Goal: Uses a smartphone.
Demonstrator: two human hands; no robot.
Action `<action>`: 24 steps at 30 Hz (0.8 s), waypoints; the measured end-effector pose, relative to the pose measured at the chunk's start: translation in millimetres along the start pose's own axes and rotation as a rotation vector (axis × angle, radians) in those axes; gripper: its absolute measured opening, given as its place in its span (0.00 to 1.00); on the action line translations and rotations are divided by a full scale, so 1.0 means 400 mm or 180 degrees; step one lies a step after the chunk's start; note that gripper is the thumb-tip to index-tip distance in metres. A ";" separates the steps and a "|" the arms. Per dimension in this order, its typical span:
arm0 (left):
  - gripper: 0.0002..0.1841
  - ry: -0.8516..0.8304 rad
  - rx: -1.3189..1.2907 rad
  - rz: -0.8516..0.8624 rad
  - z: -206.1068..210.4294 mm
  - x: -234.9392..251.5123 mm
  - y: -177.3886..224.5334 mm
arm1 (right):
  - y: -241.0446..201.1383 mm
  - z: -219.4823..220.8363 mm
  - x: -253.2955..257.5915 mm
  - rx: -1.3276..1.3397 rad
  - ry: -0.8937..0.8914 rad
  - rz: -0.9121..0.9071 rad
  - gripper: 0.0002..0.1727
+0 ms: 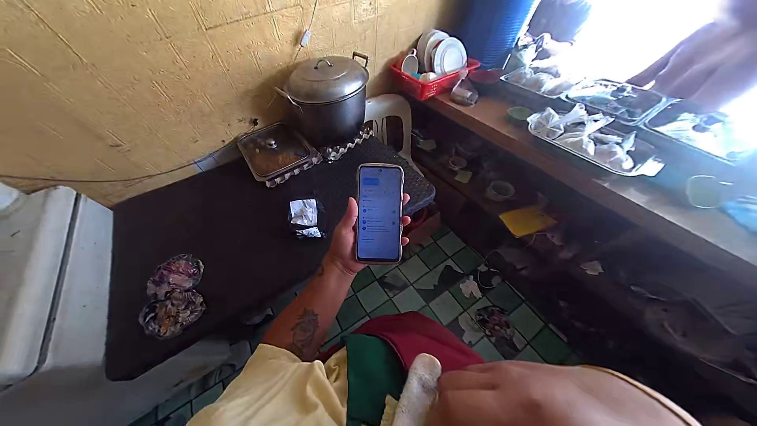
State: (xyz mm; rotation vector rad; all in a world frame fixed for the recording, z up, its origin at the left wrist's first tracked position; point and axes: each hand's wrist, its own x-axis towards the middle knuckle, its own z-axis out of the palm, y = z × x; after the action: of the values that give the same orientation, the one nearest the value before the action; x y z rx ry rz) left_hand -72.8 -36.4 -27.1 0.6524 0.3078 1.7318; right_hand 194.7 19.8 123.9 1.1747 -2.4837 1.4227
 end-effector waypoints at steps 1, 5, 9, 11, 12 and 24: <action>0.41 -0.0031 0.0039 -0.0003 0.004 0.000 0.002 | 0.014 -0.008 -0.024 0.0194 0.0036 0.0033 0.15; 0.41 -0.0257 0.0088 -0.0067 0.017 0.012 -0.003 | 0.111 -0.030 -0.115 0.0219 0.1428 0.0515 0.15; 0.40 -0.0421 0.0086 -0.0165 0.028 0.027 -0.019 | 0.246 -0.004 -0.118 -0.0344 0.3277 0.1618 0.15; 0.41 -0.0417 0.0069 -0.0230 0.038 0.031 -0.026 | 0.291 0.011 -0.109 -0.0025 0.3684 0.1967 0.22; 0.41 -0.0372 0.0075 -0.0260 0.045 0.032 -0.029 | 0.305 0.018 -0.102 0.0164 0.3776 0.2084 0.25; 0.41 -0.0228 0.0292 -0.0381 0.067 0.037 -0.057 | 0.347 0.070 -0.074 0.1208 0.4029 0.1933 0.21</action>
State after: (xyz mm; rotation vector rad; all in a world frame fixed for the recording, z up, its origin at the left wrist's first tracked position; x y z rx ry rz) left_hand -41.2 -19.7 -13.5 0.7461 0.3706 1.5837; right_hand 137.0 56.4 -3.7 -0.5366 -1.6324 1.8922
